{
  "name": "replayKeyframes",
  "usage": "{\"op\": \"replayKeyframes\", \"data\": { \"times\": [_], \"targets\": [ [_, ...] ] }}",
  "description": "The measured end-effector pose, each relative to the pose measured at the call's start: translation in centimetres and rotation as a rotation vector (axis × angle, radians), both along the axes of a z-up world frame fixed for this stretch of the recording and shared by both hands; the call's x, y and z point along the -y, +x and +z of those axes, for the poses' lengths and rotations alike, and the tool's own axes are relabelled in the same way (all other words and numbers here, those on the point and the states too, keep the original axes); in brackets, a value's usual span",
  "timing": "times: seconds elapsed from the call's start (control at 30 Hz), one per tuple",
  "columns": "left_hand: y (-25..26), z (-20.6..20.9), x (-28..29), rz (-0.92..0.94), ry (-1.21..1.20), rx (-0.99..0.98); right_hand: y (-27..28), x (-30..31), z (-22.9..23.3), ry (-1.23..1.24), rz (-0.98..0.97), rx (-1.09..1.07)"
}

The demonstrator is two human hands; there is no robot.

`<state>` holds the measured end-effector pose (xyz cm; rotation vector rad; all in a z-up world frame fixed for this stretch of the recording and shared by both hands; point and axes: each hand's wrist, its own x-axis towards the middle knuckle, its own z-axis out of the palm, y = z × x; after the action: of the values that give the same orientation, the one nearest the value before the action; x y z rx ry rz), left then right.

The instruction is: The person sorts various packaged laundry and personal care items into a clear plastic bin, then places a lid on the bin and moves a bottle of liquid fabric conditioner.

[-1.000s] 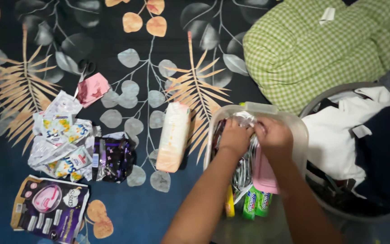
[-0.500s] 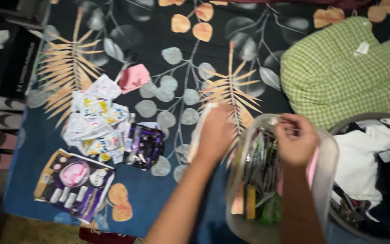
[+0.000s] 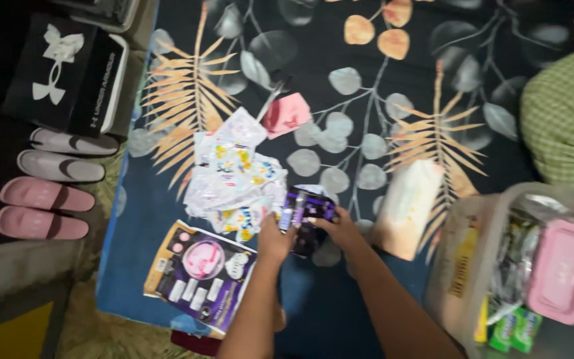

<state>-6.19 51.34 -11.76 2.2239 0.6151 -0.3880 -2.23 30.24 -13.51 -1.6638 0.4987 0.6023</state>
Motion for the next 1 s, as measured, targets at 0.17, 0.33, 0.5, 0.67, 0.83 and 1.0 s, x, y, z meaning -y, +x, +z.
{"op": "replayKeyframes", "data": {
  "times": [0.17,0.33,0.5,0.67,0.83,1.0],
  "targets": [
    [1.0,3.6,-2.5,0.11,-0.251,-0.055,0.0,-1.7,0.8,-0.281,-0.027,0.245],
    [2.1,7.8,-3.3,-0.037,-0.249,0.167,1.7,-3.7,5.0,0.018,0.1,0.09],
    [2.3,9.1,-3.2,-0.058,-0.433,-0.125,1.6,-5.5,12.3,0.234,-0.093,-0.313],
    [2.1,7.3,-1.0,-0.041,-0.699,0.057,1.4,-3.3,19.1,0.367,-0.252,-0.224],
    [5.4,7.8,7.9,0.17,-1.048,-0.086,1.0,4.2,24.9,0.47,-0.434,-0.027],
    [6.7,13.5,20.8,0.033,-1.2,0.064,-1.5,16.6,28.9,0.694,-0.706,0.23]
  ]
}}
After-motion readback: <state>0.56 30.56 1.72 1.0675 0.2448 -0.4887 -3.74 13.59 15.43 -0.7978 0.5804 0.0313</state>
